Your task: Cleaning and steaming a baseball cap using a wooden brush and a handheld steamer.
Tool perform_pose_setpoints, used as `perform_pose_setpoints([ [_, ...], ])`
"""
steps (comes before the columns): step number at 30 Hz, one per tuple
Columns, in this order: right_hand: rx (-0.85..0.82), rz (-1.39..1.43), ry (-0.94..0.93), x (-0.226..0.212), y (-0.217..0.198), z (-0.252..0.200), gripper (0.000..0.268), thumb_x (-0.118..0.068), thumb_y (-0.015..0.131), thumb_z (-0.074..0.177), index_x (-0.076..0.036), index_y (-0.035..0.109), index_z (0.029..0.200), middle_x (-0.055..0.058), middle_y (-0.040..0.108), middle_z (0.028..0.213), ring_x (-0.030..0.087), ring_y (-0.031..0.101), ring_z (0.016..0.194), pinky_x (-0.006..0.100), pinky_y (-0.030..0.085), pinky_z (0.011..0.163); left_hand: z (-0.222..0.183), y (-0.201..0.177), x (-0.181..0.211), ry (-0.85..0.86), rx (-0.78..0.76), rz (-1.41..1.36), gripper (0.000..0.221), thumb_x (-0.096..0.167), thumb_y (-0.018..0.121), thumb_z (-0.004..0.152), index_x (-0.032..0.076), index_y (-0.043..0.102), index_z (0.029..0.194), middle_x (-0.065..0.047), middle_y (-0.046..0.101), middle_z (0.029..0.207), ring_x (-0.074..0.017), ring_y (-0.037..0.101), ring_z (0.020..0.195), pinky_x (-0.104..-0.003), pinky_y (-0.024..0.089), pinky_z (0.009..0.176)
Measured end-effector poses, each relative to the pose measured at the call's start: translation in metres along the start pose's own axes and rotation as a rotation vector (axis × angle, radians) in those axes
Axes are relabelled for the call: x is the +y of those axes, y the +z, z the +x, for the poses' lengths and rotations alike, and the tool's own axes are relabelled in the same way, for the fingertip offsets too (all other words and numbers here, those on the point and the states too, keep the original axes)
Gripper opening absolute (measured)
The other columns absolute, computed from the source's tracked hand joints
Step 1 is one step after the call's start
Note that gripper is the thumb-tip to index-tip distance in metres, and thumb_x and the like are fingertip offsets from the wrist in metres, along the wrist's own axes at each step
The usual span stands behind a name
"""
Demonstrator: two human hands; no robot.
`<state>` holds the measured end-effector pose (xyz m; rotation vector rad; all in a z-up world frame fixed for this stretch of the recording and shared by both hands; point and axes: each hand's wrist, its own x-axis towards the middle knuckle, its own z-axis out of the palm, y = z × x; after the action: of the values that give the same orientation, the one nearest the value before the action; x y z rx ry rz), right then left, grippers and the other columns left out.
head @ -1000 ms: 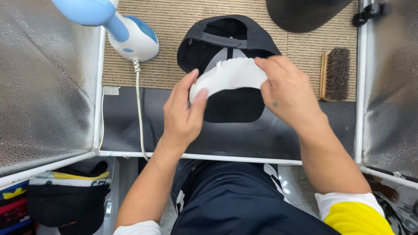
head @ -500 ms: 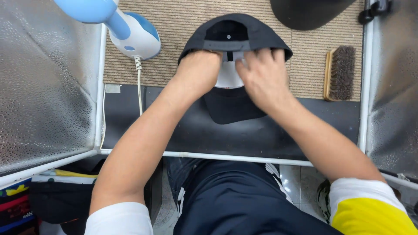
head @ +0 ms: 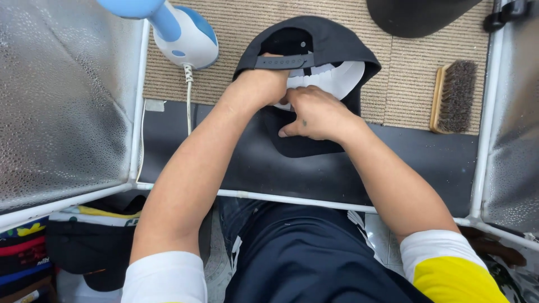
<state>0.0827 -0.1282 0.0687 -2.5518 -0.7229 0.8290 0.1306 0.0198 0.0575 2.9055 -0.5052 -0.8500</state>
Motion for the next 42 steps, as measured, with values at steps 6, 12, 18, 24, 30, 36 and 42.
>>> perform_pose_setpoints([
  [6, -0.012, 0.022, -0.034, 0.007, 0.005, 0.005, 0.061, -0.042, 0.085, 0.075, -0.008, 0.063, 0.121, 0.009, 0.068, 0.113, 0.031, 0.061, 0.106, 0.041, 0.048, 0.086, 0.024, 0.022, -0.014, -0.013, 0.086, 0.007, 0.01, 0.003, 0.058, 0.09, 0.01, 0.064, 0.095, -0.007, 0.069, 0.083, -0.023, 0.068, 0.07, -0.035, 0.055, 0.058],
  [12, -0.02, 0.095, -0.05, 0.01, 0.004, 0.003, 0.051, -0.038, 0.084, 0.075, -0.012, 0.057, 0.109, 0.003, 0.064, 0.101, 0.024, 0.059, 0.091, 0.038, 0.045, 0.079, 0.013, 0.003, -0.006, -0.052, 0.084, -0.08, 0.021, 0.002, 0.061, 0.089, 0.015, 0.067, 0.104, -0.006, 0.072, 0.085, -0.0237, 0.07, 0.071, -0.036, 0.057, 0.06],
  [18, 0.019, 0.146, -0.135, 0.009, 0.005, 0.002, 0.046, -0.028, 0.084, 0.074, -0.015, 0.05, 0.102, 0.0, 0.053, 0.082, 0.02, 0.049, 0.073, 0.036, 0.041, 0.071, 0.015, -0.002, -0.005, -0.068, 0.11, -0.061, 0.027, 0.011, 0.072, 0.081, 0.019, 0.067, 0.106, -0.004, 0.073, 0.082, -0.0231, 0.069, 0.07, -0.036, 0.057, 0.061],
  [24, 0.056, 0.124, -0.184, 0.013, 0.01, 0.002, 0.04, -0.026, 0.083, 0.076, -0.014, 0.052, 0.097, 0.002, 0.06, 0.092, 0.022, 0.053, 0.083, 0.037, 0.043, 0.077, 0.029, 0.01, -0.007, -0.027, 0.069, 0.101, 0.018, 0.009, 0.061, 0.087, 0.014, 0.067, 0.104, -0.005, 0.072, 0.091, -0.0232, 0.071, 0.079, -0.036, 0.058, 0.067],
  [30, 0.158, 0.07, -0.214, 0.008, 0.008, -0.009, 0.04, -0.026, 0.085, 0.077, -0.007, 0.061, 0.103, 0.009, 0.066, 0.087, 0.029, 0.062, 0.085, 0.041, 0.046, 0.078, 0.003, -0.002, 0.008, 0.078, 0.091, 0.096, 0.019, 0.009, 0.068, 0.085, 0.006, 0.068, 0.104, -0.013, 0.069, 0.09, -0.0349, 0.07, 0.086, -0.047, 0.059, 0.072],
  [36, 0.424, -0.586, -0.284, 0.015, 0.006, -0.033, 0.042, -0.049, 0.083, 0.078, -0.013, 0.074, 0.099, 0.005, 0.07, 0.077, 0.025, 0.066, 0.082, 0.04, 0.043, 0.077, 0.039, 0.046, -0.001, 0.182, 0.493, 0.168, 0.007, -0.001, 0.074, 0.075, 0.002, 0.073, 0.069, -0.014, 0.063, 0.051, -0.0338, 0.073, 0.057, -0.049, 0.059, 0.046],
  [42, 0.521, -1.054, -0.238, 0.04, -0.038, -0.069, 0.047, -0.062, 0.077, 0.076, -0.021, 0.071, 0.097, -0.001, 0.068, 0.087, 0.021, 0.064, 0.093, 0.038, 0.042, 0.09, 0.02, 0.053, 0.023, 0.098, 0.704, 0.368, 0.016, 0.013, 0.059, 0.084, 0.013, 0.072, 0.093, -0.01, 0.065, 0.084, -0.0312, 0.064, 0.078, -0.054, 0.05, 0.065],
])
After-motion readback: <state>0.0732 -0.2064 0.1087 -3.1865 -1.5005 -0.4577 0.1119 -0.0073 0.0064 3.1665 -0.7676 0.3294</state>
